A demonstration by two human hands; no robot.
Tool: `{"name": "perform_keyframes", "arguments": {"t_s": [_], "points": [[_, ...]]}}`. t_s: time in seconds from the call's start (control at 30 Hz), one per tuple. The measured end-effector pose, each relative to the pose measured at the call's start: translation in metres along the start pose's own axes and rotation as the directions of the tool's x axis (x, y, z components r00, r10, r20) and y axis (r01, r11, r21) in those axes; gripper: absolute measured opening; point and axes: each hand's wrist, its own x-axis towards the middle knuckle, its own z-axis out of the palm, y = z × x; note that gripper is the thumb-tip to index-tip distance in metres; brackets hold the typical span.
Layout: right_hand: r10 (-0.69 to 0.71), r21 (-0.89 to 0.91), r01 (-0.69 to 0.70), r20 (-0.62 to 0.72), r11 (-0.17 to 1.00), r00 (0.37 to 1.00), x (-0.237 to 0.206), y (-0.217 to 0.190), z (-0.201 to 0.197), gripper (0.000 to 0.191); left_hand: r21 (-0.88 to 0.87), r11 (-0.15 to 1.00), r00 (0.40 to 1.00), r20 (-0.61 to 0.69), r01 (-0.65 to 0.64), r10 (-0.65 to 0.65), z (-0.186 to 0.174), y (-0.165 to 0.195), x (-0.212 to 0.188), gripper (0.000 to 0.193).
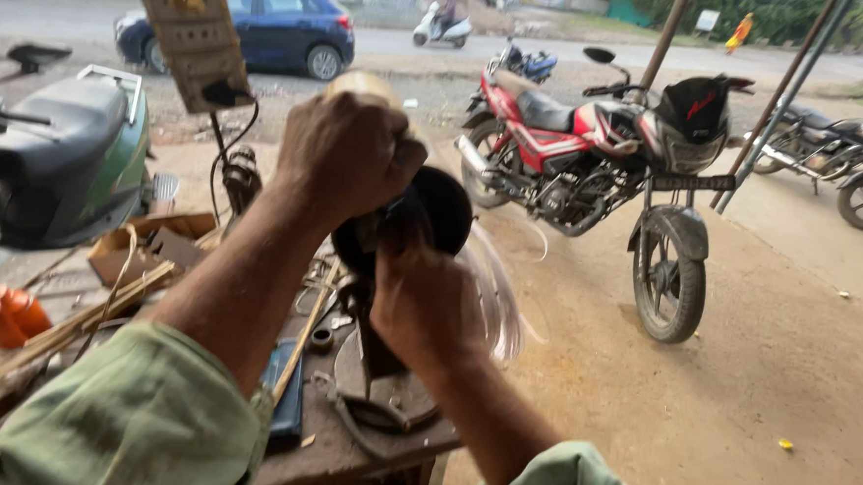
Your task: The person holds a large metal cylinder on a stand and uses a wooden stick to push and arrange white wire inside it, adjusting the wire by hand and with the stick to position it along the cylinder's interior.
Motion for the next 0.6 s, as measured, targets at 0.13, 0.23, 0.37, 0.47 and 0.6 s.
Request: {"name": "perform_keyframes", "arguments": {"t_s": [0.13, 0.23, 0.37, 0.47, 0.6], "points": [[-0.073, 0.104, 0.086, -0.121, 0.991, 0.99, 0.014, 0.003, 0.0, 0.03, 0.017, 0.999, 0.998, -0.044, -0.048, 0.049, -0.007, 0.005, -0.001, 0.024], [0.074, 0.214, -0.081, 0.04, 0.973, 0.996, 0.042, 0.014, 0.003, 0.029, 0.021, 0.999, 0.997, -0.074, 0.027, -0.025, -0.005, 0.011, -0.003, 0.023], [0.03, 0.217, -0.026, -0.014, 0.976, 0.999, 0.041, 0.016, 0.016, 0.026, -0.062, 0.974, 0.957, -0.182, 0.218, -0.226, 0.01, 0.023, -0.015, 0.02], [0.143, 0.223, -0.16, 0.09, 0.962, 0.986, 0.04, 0.015, 0.017, 0.024, -0.149, 0.956, 0.936, -0.216, 0.251, -0.279, 0.014, 0.024, -0.018, 0.019], [0.167, 0.115, -0.19, 0.179, 0.975, 0.969, 0.041, 0.012, 0.005, 0.017, -0.165, 0.95, 0.925, -0.234, 0.266, -0.3, 0.009, 0.025, -0.015, 0.017]]}}
